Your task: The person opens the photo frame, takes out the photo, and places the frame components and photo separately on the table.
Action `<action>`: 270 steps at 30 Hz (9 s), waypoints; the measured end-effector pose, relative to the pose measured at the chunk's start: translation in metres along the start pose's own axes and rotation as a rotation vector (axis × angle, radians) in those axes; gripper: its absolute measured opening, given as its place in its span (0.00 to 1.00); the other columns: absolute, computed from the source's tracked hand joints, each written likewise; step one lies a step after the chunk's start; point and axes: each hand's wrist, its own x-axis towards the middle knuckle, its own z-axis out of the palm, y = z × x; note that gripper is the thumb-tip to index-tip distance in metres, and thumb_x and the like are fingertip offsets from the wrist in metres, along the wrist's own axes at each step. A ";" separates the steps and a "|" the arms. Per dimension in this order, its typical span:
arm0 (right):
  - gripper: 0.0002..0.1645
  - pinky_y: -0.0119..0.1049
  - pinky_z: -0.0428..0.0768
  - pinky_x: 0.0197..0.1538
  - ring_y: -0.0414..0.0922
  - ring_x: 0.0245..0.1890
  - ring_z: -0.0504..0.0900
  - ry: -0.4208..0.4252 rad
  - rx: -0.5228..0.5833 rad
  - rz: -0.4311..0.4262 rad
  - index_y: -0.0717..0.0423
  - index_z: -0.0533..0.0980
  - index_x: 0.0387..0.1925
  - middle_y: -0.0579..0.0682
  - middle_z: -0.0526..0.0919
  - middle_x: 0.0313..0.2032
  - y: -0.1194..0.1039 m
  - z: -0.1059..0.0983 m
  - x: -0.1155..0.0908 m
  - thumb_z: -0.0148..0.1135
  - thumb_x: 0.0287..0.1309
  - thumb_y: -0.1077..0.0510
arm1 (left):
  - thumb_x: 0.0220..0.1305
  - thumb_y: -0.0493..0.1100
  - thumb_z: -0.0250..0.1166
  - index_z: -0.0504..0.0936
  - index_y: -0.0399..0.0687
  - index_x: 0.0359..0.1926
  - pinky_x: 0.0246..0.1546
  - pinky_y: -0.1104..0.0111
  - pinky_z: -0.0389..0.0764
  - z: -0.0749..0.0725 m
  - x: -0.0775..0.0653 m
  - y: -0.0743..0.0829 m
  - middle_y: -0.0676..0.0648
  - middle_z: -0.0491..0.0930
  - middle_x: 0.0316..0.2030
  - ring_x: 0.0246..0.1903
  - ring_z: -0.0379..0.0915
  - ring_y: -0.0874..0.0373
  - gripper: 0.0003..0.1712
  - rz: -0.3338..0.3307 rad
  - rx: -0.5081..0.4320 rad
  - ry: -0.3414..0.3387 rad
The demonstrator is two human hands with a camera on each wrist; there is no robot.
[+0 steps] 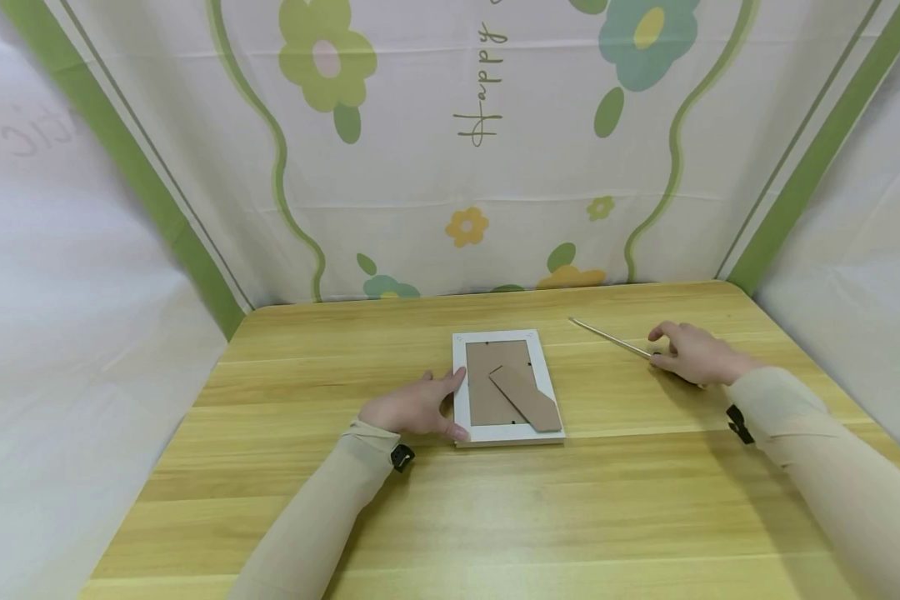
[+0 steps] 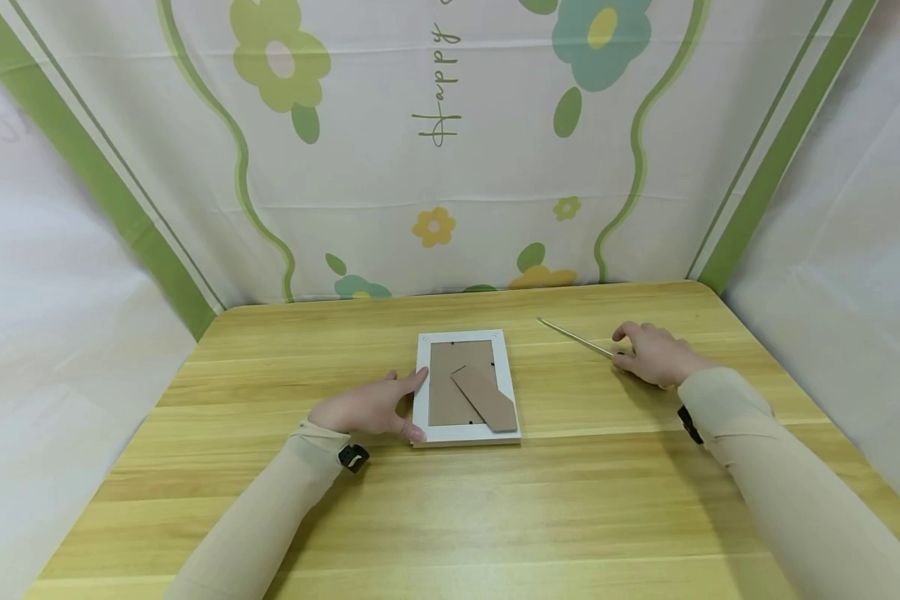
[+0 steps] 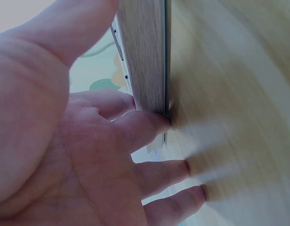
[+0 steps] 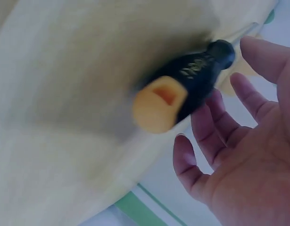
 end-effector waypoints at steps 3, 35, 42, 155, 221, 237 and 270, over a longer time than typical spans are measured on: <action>0.27 0.48 0.75 0.35 0.51 0.34 0.75 0.042 -0.024 -0.018 0.68 0.69 0.58 0.61 0.75 0.38 -0.006 -0.003 0.005 0.61 0.68 0.52 | 0.53 0.59 0.74 0.45 0.51 0.79 0.71 0.47 0.47 0.000 0.000 0.000 0.47 0.45 0.76 0.74 0.34 0.35 0.63 -0.001 -0.004 -0.001; 0.25 0.53 0.72 0.58 0.59 0.55 0.75 -0.033 0.052 -0.130 0.72 0.66 0.66 0.69 0.74 0.60 -0.124 0.035 0.093 0.37 0.73 0.68 | 0.52 0.63 0.74 0.43 0.36 0.77 0.69 0.54 0.59 0.004 -0.020 0.009 0.36 0.59 0.72 0.70 0.56 0.44 0.68 0.018 0.011 0.133; 0.27 0.58 0.65 0.66 0.63 0.65 0.68 -0.036 0.082 -0.082 0.70 0.68 0.65 0.67 0.74 0.62 -0.129 0.042 0.109 0.40 0.79 0.54 | 0.52 0.59 0.76 0.40 0.32 0.77 0.64 0.55 0.67 0.019 -0.029 0.021 0.34 0.64 0.68 0.65 0.65 0.45 0.69 -0.035 -0.058 0.175; 0.33 0.37 0.75 0.20 0.44 0.12 0.75 -0.109 0.119 0.231 0.76 0.61 0.64 0.53 0.76 0.19 -0.149 0.056 -0.007 0.47 0.76 0.49 | 0.79 0.42 0.48 0.68 0.38 0.69 0.50 0.60 0.74 -0.029 0.071 -0.022 0.40 0.76 0.57 0.46 0.73 0.53 0.24 0.001 -0.055 0.131; 0.29 0.66 0.72 0.50 0.70 0.52 0.72 0.125 0.055 0.104 0.71 0.69 0.63 0.77 0.73 0.52 -0.017 0.000 -0.037 0.53 0.73 0.53 | 0.53 0.63 0.74 0.62 0.41 0.74 0.63 0.41 0.62 0.016 -0.002 0.014 0.36 0.53 0.74 0.69 0.54 0.33 0.56 0.035 0.257 0.191; 0.26 0.61 0.75 0.43 0.60 0.38 0.79 0.050 -0.042 0.127 0.73 0.73 0.57 0.67 0.81 0.38 -0.004 0.012 -0.021 0.62 0.65 0.56 | 0.50 0.62 0.76 0.63 0.41 0.74 0.62 0.45 0.67 0.016 -0.002 0.017 0.37 0.57 0.73 0.65 0.62 0.35 0.57 0.050 0.248 0.215; 0.29 0.42 0.69 0.25 0.48 0.23 0.70 0.080 0.116 0.195 0.74 0.64 0.63 0.58 0.76 0.31 -0.050 -0.002 -0.040 0.35 0.78 0.53 | 0.50 0.61 0.77 0.61 0.43 0.75 0.64 0.47 0.64 0.018 -0.001 0.014 0.37 0.53 0.75 0.67 0.60 0.34 0.57 0.023 0.214 0.201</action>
